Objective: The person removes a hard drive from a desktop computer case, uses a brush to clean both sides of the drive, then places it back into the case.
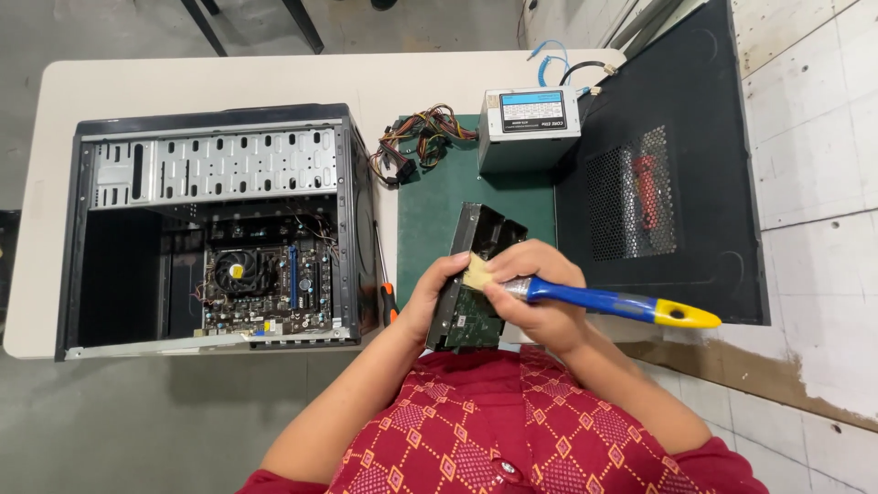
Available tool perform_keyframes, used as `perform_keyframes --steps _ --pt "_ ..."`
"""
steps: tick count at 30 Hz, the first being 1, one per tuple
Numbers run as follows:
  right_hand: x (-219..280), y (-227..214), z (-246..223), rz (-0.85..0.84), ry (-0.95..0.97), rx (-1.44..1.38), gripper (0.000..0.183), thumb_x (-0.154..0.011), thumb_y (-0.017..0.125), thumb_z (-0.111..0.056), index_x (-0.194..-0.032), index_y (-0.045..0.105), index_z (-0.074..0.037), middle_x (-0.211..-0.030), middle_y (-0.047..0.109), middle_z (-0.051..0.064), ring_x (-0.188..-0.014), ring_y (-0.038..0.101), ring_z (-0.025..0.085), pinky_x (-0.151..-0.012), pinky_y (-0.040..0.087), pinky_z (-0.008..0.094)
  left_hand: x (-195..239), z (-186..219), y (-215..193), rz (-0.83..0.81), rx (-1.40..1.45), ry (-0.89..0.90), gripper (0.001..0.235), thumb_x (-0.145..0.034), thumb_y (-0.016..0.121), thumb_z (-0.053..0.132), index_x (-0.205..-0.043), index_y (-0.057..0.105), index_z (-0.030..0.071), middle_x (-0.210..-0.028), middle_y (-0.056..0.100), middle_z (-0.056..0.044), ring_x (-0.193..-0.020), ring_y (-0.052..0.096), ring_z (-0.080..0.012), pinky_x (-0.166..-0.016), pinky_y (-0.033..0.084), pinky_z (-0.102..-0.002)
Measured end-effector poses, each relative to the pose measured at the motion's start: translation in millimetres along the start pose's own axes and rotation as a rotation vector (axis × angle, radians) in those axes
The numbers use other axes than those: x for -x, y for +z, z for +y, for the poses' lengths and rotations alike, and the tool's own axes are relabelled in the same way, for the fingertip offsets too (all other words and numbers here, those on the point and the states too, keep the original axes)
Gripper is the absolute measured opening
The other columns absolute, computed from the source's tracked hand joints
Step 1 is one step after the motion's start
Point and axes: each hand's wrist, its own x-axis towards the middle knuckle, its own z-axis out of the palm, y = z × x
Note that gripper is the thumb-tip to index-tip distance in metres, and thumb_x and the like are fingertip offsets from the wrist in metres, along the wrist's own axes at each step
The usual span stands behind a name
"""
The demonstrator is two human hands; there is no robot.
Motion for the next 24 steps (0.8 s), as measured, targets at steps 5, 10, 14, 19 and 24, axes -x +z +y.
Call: perform_keyframes --steps 5,10,14,19,24 --pt "-25.3 -26.1 45.5 0.074 -0.129 0.246 0.018 -0.085 0.087 -0.014 -0.086 0.071 -0.006 -0.095 0.075 0.014 -0.092 0.072 0.033 -0.088 0.054 0.039 38.9 11.0 64.0 0.025 -0.045 0.007 0.039 -0.089 0.067 0.03 -0.115 0.071 0.002 -0.1 0.072 -0.018 -0.089 0.066 -0.0185 -0.096 0.052 -0.038" --pt "-9.6 -9.2 16.3 0.053 -0.12 0.254 0.02 -0.083 0.088 -0.016 -0.083 0.071 -0.006 -0.093 0.076 0.014 -0.091 0.074 0.034 -0.087 0.055 0.038 -0.8 0.2 12.4 0.033 -0.16 0.039 0.045 -0.088 0.069 0.032 -0.125 0.067 0.006 -0.101 0.069 -0.018 -0.093 0.066 -0.019 -0.095 0.053 -0.04" --pt "-7.9 -6.0 26.0 0.032 -0.104 0.127 0.02 -0.077 0.091 -0.012 -0.082 0.072 -0.006 -0.092 0.077 0.014 -0.088 0.074 0.033 -0.087 0.056 0.04 0.4 3.4 19.3 0.079 -0.132 -0.018 0.043 -0.085 0.073 0.037 -0.113 0.073 0.004 -0.098 0.072 -0.018 -0.085 0.066 -0.0196 -0.088 0.056 -0.038" --pt "-26.5 -26.8 61.5 0.059 -0.007 0.346 0.034 -0.086 0.085 -0.03 -0.109 0.073 -0.007 -0.104 0.072 0.015 -0.099 0.07 0.036 -0.092 0.054 0.045 30.7 11.3 59.1 0.082 -0.073 -0.032 0.045 -0.086 0.071 0.036 -0.118 0.072 0.004 -0.102 0.073 -0.02 -0.088 0.07 -0.0237 -0.085 0.058 -0.04" --pt "3.0 -10.7 34.7 -0.027 0.104 0.063 0.026 -0.078 0.089 -0.02 -0.098 0.078 -0.008 -0.091 0.073 0.012 -0.085 0.073 0.026 -0.084 0.056 0.037 -4.4 0.1 9.4 0.042 -0.274 0.011 0.057 -0.089 0.07 0.038 -0.136 0.061 0.007 -0.117 0.067 -0.021 -0.102 0.064 -0.0198 -0.096 0.054 -0.045"
